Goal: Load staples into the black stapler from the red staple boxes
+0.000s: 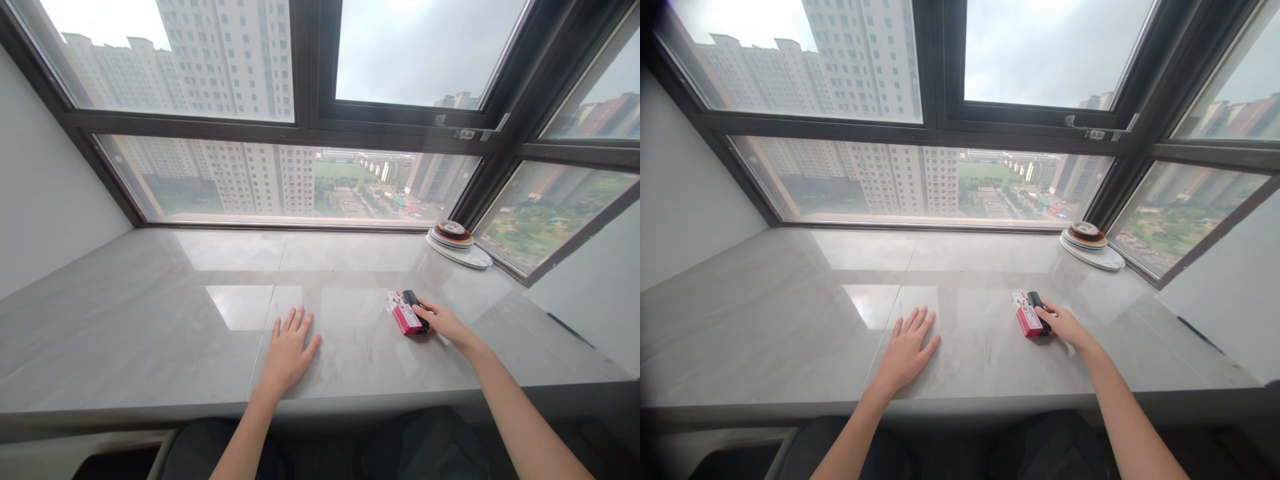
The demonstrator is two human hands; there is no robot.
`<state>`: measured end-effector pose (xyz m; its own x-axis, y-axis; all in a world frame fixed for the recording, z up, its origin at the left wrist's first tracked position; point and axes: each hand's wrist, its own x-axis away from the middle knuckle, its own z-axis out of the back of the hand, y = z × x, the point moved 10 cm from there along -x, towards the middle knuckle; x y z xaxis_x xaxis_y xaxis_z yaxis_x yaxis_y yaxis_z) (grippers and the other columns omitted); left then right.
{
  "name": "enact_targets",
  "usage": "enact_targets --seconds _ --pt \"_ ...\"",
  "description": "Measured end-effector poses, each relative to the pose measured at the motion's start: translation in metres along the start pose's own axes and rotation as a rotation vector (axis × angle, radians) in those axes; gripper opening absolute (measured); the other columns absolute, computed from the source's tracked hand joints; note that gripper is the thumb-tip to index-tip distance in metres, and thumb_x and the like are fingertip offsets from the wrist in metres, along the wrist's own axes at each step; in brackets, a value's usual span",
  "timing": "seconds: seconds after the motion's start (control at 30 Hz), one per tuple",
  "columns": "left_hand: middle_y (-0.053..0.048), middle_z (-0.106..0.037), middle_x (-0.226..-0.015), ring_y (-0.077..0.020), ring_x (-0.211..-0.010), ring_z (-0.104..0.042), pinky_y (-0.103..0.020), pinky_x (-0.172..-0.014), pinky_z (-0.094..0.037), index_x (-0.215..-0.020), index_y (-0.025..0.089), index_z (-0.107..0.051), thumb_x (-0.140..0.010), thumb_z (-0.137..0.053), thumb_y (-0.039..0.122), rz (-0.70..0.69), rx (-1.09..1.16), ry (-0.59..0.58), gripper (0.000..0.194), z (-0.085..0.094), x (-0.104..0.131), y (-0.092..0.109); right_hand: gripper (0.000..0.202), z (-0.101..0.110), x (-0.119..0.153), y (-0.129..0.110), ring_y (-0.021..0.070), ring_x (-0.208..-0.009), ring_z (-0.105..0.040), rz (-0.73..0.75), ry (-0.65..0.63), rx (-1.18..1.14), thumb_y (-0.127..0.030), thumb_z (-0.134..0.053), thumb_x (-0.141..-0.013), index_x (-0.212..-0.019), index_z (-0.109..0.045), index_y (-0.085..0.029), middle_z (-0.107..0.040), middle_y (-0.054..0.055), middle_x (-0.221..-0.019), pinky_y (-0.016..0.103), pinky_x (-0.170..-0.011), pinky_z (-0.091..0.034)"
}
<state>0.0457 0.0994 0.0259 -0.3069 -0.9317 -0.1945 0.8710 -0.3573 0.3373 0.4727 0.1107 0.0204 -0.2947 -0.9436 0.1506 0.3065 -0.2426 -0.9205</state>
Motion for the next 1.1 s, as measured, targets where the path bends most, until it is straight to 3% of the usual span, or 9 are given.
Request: enact_targets --seconds 0.17,0.3,0.43,0.57,0.7,0.77,0.87,1.0,1.1 --pt "-0.004 -0.032 -0.168 -0.0248 -0.159 -0.018 -0.049 -0.128 -0.008 -0.154 0.029 -0.046 -0.104 -0.035 0.056 0.016 0.055 0.013 0.057 0.006 0.002 0.000 0.071 -0.099 0.027 -0.024 0.0127 -0.057 -0.057 0.056 -0.076 -0.044 -0.053 -0.071 -0.083 -0.146 -0.061 -0.021 -0.069 0.001 -0.080 0.024 -0.052 -0.049" --pt "-0.005 -0.048 -0.158 -0.0221 -0.152 -0.034 -0.044 -0.127 -0.015 -0.149 0.027 -0.052 -0.105 -0.030 0.059 0.088 0.221 0.048 0.058 0.016 -0.001 -0.009 0.074 -0.180 0.052 -0.051 0.0114 -0.045 -0.052 0.068 -0.051 0.068 -0.062 -0.057 -0.091 -0.156 -0.047 -0.027 -0.060 -0.004 -0.071 0.024 -0.046 -0.045" --pt "-0.011 -0.063 -0.142 -0.0250 -0.136 -0.052 -0.041 -0.118 -0.032 -0.143 0.020 -0.057 -0.105 -0.031 0.058 0.247 0.371 0.134 0.060 0.022 -0.011 -0.013 0.066 -0.219 0.067 -0.082 0.0166 -0.058 -0.061 0.186 0.005 0.199 -0.059 -0.048 -0.096 -0.153 -0.051 -0.028 -0.065 -0.001 -0.072 0.026 -0.058 -0.046" --pt "-0.016 -0.062 -0.135 -0.0304 -0.127 -0.056 -0.041 -0.106 -0.040 -0.147 0.017 -0.050 -0.096 -0.054 0.054 0.287 0.319 0.206 0.063 0.021 -0.019 0.011 0.063 -0.213 0.076 -0.090 0.0198 -0.068 -0.062 0.281 0.046 0.232 -0.059 -0.045 -0.096 -0.144 -0.062 -0.022 -0.068 0.001 -0.072 0.028 -0.067 -0.046" --pt "-0.014 -0.062 -0.124 -0.0293 -0.114 -0.060 -0.039 -0.098 -0.043 -0.144 0.020 -0.051 -0.093 -0.060 0.041 0.285 0.248 0.227 0.056 0.018 -0.015 0.023 0.066 -0.178 0.083 -0.071 0.0188 -0.064 -0.058 0.304 0.143 0.225 -0.065 -0.046 -0.095 -0.137 -0.068 -0.019 -0.065 0.002 -0.070 0.028 -0.066 -0.045" --pt "-0.013 -0.062 -0.121 -0.0266 -0.109 -0.062 -0.036 -0.096 -0.045 -0.139 0.021 -0.055 -0.094 -0.059 0.040 0.280 0.250 0.249 0.049 0.022 -0.011 0.011 0.068 -0.163 0.085 -0.057 0.0178 -0.062 -0.056 0.271 0.177 0.202 -0.068 -0.049 -0.092 -0.131 -0.071 -0.017 -0.062 0.001 -0.068 0.028 -0.064 -0.044" --pt "-0.010 -0.061 -0.121 -0.0242 -0.108 -0.063 -0.033 -0.094 -0.047 -0.136 0.023 -0.058 -0.094 -0.059 0.041 0.308 0.222 0.314 0.045 0.037 -0.010 -0.024 0.068 -0.153 0.086 -0.043 0.0164 -0.059 -0.053 0.242 0.185 0.153 -0.071 -0.053 -0.089 -0.125 -0.073 -0.017 -0.059 0.000 -0.067 0.026 -0.059 -0.042" --pt "-0.008 -0.063 -0.113 -0.0242 -0.101 -0.064 -0.032 -0.087 -0.049 -0.125 0.023 -0.065 -0.090 -0.062 0.042 0.371 0.172 0.320 0.039 0.049 -0.029 -0.071 0.066 -0.150 0.086 -0.039 0.0163 -0.058 -0.053 0.228 0.201 0.118 -0.071 -0.056 -0.087 -0.121 -0.074 -0.017 -0.058 -0.001 -0.066 0.026 -0.057 -0.042" --pt "-0.008 -0.065 -0.107 -0.0262 -0.103 -0.063 -0.033 -0.088 -0.048 -0.117 0.023 -0.069 -0.088 -0.064 0.046 0.375 0.144 0.322 0.037 0.053 -0.045 -0.083 0.065 -0.150 0.086 -0.041 0.0160 -0.057 -0.052 0.231 0.212 0.107 -0.071 -0.057 -0.086 -0.118 -0.075 -0.017 -0.058 -0.001 -0.066 0.026 -0.056 -0.043"
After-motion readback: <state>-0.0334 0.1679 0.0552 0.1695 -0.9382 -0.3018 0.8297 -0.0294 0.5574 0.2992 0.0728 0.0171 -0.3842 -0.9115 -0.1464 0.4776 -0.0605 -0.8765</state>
